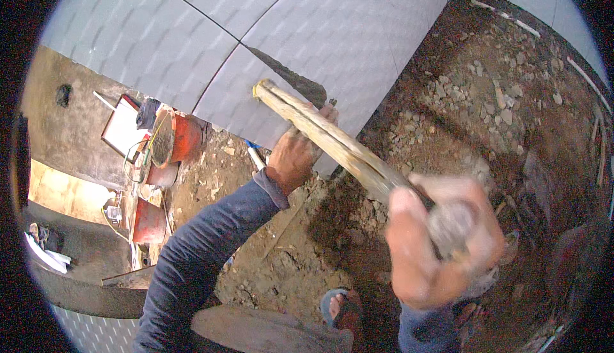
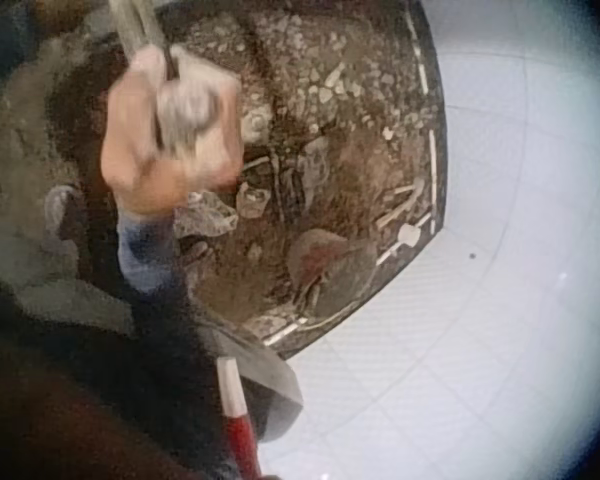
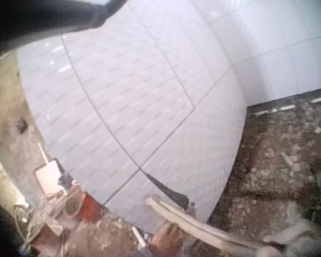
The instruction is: The person scoops cement from a bucket using a trowel and applies it to the back of a rectangular tile. They then position the tile against a partially tiled wall and use a wooden stick to tap and align it with the existing tiles.
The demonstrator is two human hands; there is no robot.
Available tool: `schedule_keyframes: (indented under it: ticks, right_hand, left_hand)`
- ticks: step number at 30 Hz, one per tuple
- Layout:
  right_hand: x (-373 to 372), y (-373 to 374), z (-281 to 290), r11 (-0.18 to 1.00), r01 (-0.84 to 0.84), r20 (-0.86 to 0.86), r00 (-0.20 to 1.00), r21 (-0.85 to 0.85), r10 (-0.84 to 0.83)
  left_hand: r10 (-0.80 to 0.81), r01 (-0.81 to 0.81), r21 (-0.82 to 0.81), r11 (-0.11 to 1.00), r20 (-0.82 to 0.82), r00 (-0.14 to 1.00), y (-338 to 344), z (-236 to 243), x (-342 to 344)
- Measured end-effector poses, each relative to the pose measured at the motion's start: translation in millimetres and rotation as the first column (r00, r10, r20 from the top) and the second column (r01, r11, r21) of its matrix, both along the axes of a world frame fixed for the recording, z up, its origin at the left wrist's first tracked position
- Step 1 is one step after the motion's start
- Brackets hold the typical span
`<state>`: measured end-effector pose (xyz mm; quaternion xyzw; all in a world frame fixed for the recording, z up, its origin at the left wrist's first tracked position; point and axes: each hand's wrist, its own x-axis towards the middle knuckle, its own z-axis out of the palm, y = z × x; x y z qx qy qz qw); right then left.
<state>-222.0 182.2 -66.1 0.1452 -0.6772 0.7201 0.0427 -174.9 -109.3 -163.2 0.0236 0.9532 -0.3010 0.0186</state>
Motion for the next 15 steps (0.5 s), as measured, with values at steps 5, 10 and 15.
schedule_keyframes:
  ticks: [5,10,15]
  right_hand:
    - [-1,-11,6,0.999,-0.037,0.023,0.999,0.03,0.037]
    - [-8,-3,8,0.996,0.023,-0.012,1.0,-0.09,-0.024]
    - [-3,-6,-5,0.997,0.017,0.024,1.0,-0.077,-0.015]
  left_hand:
    - [-0.078,0.068,-0.112,0.991,-0.083,0.994,-3,-2,-9]
    - [-0.028,0.026,-0.056,0.998,-0.036,0.999,-11,-14,0]
    - [-0.02,0.02,-0.03,0.999,-0.007,1.0,-9,-9,0]
